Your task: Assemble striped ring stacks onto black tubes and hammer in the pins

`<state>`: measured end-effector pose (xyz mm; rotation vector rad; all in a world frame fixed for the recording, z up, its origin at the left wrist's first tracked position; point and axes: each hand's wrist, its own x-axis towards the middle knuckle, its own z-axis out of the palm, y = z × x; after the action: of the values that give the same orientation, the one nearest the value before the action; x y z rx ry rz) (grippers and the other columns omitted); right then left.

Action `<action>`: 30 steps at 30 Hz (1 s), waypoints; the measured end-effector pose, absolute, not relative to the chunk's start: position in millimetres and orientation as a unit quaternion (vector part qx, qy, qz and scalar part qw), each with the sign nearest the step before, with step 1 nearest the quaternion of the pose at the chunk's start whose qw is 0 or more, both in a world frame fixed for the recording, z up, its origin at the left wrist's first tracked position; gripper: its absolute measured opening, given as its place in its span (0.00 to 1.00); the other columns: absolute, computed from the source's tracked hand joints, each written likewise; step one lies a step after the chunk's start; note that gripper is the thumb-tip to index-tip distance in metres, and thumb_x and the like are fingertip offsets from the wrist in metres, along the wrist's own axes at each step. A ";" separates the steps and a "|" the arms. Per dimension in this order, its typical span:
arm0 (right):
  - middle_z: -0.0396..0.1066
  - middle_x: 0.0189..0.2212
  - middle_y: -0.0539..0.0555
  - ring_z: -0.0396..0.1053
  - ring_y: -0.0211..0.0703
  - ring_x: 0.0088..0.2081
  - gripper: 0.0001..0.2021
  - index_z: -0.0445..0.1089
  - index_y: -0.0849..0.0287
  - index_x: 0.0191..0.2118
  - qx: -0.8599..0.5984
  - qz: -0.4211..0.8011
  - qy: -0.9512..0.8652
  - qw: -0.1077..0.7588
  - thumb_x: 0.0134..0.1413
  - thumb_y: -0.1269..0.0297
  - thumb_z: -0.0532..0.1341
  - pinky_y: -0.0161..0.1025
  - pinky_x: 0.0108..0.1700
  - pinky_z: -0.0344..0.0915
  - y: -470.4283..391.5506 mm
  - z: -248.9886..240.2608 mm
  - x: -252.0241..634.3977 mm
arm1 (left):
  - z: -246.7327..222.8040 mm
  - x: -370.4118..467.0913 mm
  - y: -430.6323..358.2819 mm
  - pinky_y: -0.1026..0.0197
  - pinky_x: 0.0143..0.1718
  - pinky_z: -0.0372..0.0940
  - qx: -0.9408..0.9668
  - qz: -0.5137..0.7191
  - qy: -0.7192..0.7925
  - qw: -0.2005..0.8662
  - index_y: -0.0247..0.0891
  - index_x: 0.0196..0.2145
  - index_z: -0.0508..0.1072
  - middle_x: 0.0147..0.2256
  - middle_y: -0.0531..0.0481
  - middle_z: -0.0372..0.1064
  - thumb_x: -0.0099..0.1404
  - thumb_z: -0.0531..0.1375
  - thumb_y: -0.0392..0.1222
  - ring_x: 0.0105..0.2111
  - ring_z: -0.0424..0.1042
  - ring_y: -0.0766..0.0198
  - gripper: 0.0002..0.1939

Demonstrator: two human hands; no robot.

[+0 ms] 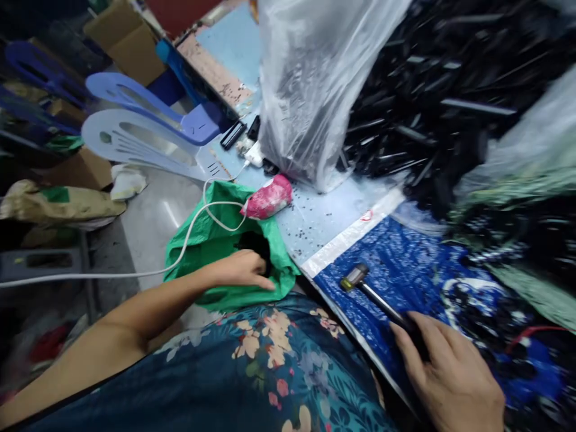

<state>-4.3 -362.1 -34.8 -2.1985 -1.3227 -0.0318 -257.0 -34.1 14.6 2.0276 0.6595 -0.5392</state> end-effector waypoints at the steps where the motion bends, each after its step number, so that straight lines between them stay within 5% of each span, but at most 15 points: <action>1: 0.77 0.41 0.58 0.74 0.54 0.38 0.16 0.75 0.54 0.50 -0.823 -0.028 -0.494 0.277 0.61 0.52 0.64 0.49 0.43 0.67 -359.6 -31.0 -2.5 | 31.8 -254.2 -24.2 0.62 0.23 0.49 0.831 -0.218 0.244 0.450 0.37 0.15 0.68 0.15 0.55 0.57 0.56 0.67 0.62 0.18 0.57 0.69 0.27; 4: 0.78 0.40 0.55 0.76 0.48 0.38 0.11 0.74 0.54 0.47 -0.815 -0.048 -0.490 0.306 0.64 0.57 0.62 0.45 0.45 0.71 -344.5 -23.2 2.9 | 56.8 -212.8 -12.9 0.64 0.28 0.57 0.875 -0.115 0.181 0.433 0.37 0.32 0.77 0.24 0.52 0.69 0.66 0.60 0.59 0.24 0.66 0.66 0.21; 7: 0.79 0.40 0.55 0.77 0.47 0.40 0.09 0.74 0.54 0.46 -0.803 -0.048 -0.496 0.327 0.63 0.61 0.62 0.45 0.46 0.72 -323.7 -14.8 2.3 | 43.4 -122.2 -15.6 0.59 0.41 0.65 0.908 0.089 0.154 0.380 0.35 0.49 0.74 0.39 0.43 0.75 0.69 0.58 0.53 0.38 0.72 0.59 0.20; 12: 0.78 0.38 0.56 0.77 0.45 0.39 0.08 0.74 0.55 0.47 -0.798 -0.026 -0.521 0.303 0.65 0.64 0.60 0.44 0.44 0.73 -320.4 3.1 -5.6 | 28.4 49.8 7.8 0.50 0.60 0.58 0.921 0.220 0.183 0.265 0.30 0.60 0.65 0.57 0.33 0.66 0.68 0.57 0.44 0.58 0.64 0.50 0.25; 16: 0.78 0.35 0.54 0.76 0.42 0.36 0.07 0.73 0.55 0.44 -0.829 0.004 -0.451 0.331 0.67 0.65 0.57 0.40 0.40 0.73 -349.7 8.1 -1.9 | 45.7 131.7 37.2 0.40 0.64 0.50 0.949 0.204 0.167 0.175 0.37 0.62 0.65 0.64 0.34 0.57 0.67 0.58 0.58 0.64 0.53 0.40 0.32; 20: 0.77 0.35 0.53 0.75 0.40 0.36 0.06 0.73 0.56 0.44 -0.842 0.007 -0.414 0.346 0.67 0.66 0.58 0.39 0.39 0.72 -369.0 10.3 7.3 | 47.1 163.3 48.7 0.35 0.59 0.52 0.980 0.055 0.136 0.137 0.41 0.62 0.68 0.62 0.35 0.61 0.60 0.62 0.62 0.61 0.54 0.34 0.37; 30: 0.78 0.37 0.55 0.76 0.42 0.37 0.08 0.74 0.57 0.44 -0.858 -0.043 -0.353 0.371 0.67 0.62 0.58 0.39 0.43 0.70 -360.4 14.7 61.5 | 36.7 91.2 18.9 0.39 0.52 0.55 0.993 -0.019 0.106 0.039 0.41 0.49 0.76 0.46 0.37 0.72 0.63 0.55 0.44 0.52 0.62 0.39 0.19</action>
<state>61.5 -360.4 14.7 -2.2003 -0.9066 -0.1102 91.2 18.9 36.7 3.0464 0.3264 -0.0588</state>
